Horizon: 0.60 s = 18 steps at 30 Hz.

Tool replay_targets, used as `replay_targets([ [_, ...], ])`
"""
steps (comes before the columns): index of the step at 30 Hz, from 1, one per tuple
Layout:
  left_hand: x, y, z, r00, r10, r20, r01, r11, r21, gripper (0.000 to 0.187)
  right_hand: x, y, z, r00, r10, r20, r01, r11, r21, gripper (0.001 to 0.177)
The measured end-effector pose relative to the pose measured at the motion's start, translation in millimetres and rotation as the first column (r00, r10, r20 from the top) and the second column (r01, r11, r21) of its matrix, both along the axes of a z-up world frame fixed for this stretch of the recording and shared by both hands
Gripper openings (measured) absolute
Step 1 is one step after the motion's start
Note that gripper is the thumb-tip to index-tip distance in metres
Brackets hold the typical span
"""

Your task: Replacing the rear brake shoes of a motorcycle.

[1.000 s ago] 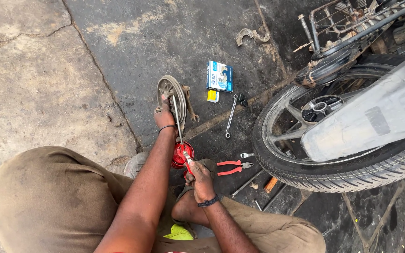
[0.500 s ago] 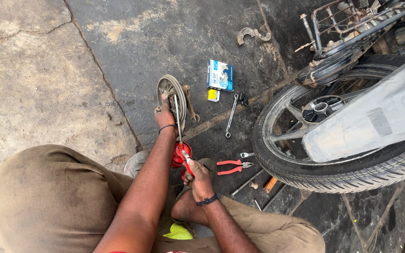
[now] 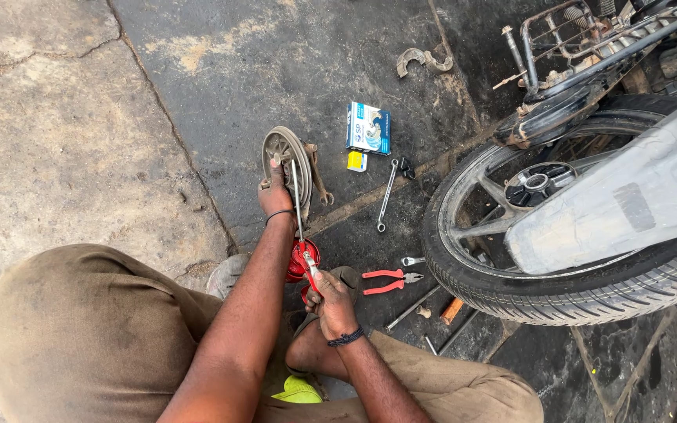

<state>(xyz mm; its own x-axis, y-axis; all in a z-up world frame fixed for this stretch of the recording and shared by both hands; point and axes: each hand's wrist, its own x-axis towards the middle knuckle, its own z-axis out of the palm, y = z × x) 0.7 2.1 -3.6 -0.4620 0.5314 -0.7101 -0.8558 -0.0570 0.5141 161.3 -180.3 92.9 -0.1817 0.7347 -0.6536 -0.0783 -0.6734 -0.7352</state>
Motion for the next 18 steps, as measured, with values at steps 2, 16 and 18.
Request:
replay_targets([
  [2,0,-1,1,1.0,-0.002,0.002,0.002,1.0,-0.012,0.073,-1,0,3,1.0,-0.001,-0.01,0.001,1.0,-0.004,0.048],
  [16,-2,-4,13,0.999,-0.038,-0.025,0.038,0.999,-0.022,0.075,-2,0,5,1.0,-0.01,0.007,0.01,1.0,-0.014,0.048],
  [18,-2,-3,12,0.999,-0.037,-0.027,0.036,0.999,-0.025,0.074,-2,0,4,1.0,-0.016,0.003,0.016,1.0,-0.019,0.049],
])
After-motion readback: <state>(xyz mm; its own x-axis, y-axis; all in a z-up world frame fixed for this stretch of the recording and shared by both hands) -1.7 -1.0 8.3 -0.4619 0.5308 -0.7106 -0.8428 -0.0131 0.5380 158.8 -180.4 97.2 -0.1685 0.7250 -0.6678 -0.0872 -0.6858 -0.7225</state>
